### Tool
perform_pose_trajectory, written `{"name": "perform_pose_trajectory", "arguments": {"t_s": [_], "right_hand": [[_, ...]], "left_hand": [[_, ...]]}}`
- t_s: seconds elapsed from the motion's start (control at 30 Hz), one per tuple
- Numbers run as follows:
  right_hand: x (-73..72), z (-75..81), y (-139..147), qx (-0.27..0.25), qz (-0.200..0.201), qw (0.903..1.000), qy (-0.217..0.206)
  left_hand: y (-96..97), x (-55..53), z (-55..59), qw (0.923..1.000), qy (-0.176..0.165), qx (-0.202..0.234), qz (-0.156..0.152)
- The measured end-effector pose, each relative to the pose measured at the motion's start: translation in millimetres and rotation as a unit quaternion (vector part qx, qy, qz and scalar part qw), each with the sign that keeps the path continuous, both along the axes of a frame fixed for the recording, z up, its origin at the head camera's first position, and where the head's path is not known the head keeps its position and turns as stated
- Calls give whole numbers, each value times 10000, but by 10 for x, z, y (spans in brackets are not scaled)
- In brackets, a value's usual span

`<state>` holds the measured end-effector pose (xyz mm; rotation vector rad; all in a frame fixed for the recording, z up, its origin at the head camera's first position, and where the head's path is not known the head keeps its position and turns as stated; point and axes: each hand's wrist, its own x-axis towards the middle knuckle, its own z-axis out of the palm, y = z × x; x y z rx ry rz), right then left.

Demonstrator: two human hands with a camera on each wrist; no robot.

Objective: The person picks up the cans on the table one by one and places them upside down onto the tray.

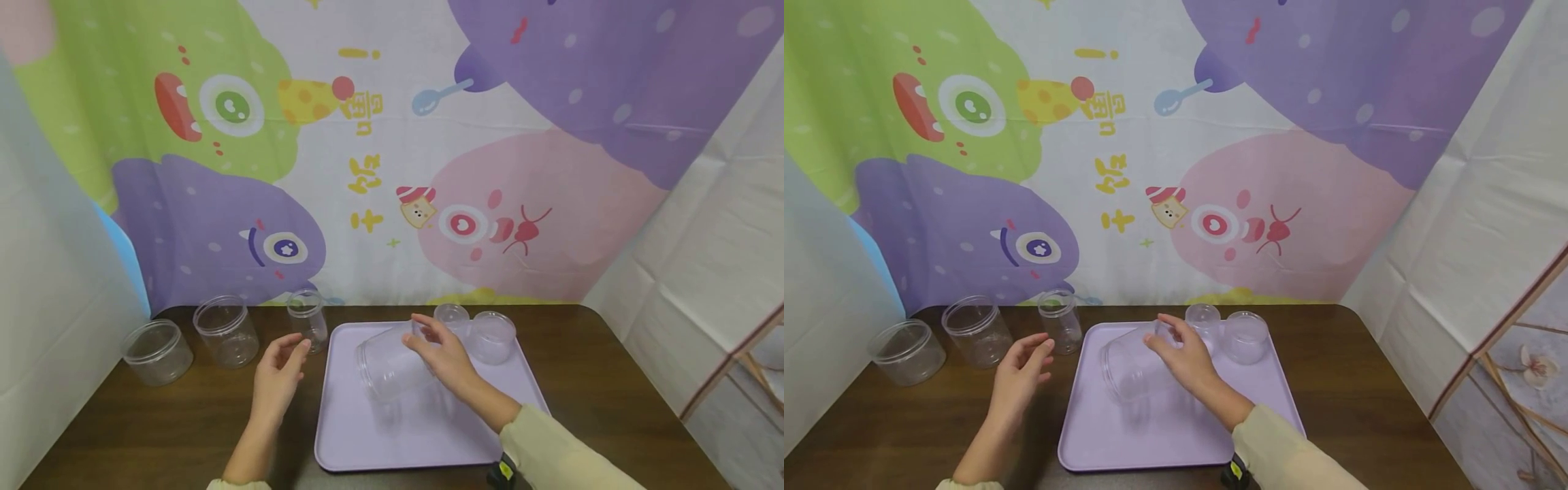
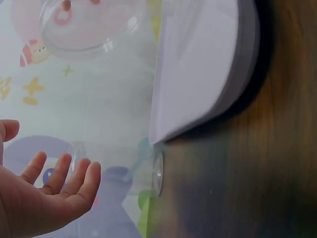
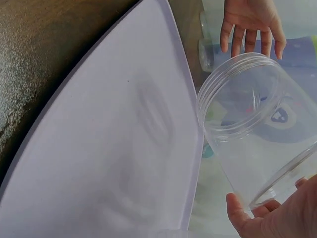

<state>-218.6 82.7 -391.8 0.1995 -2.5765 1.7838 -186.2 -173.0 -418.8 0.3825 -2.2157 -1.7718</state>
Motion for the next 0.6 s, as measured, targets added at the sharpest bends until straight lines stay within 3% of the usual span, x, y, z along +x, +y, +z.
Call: {"name": "perform_pose_trajectory", "arguments": {"t_s": [0.23, 0.4, 0.6], "right_hand": [[-20, 12, -11, 317, 50, 9993, 197], [-31, 12, -9, 389, 53, 9989, 255], [-51, -5, -18, 607, 98, 9972, 433]], "left_hand": [[-118, -42, 37, 9997, -51, -211, 65], [-153, -100, 51, 9980, -18, -601, 170], [-179, -186, 103, 9954, -11, -954, 66]]}}
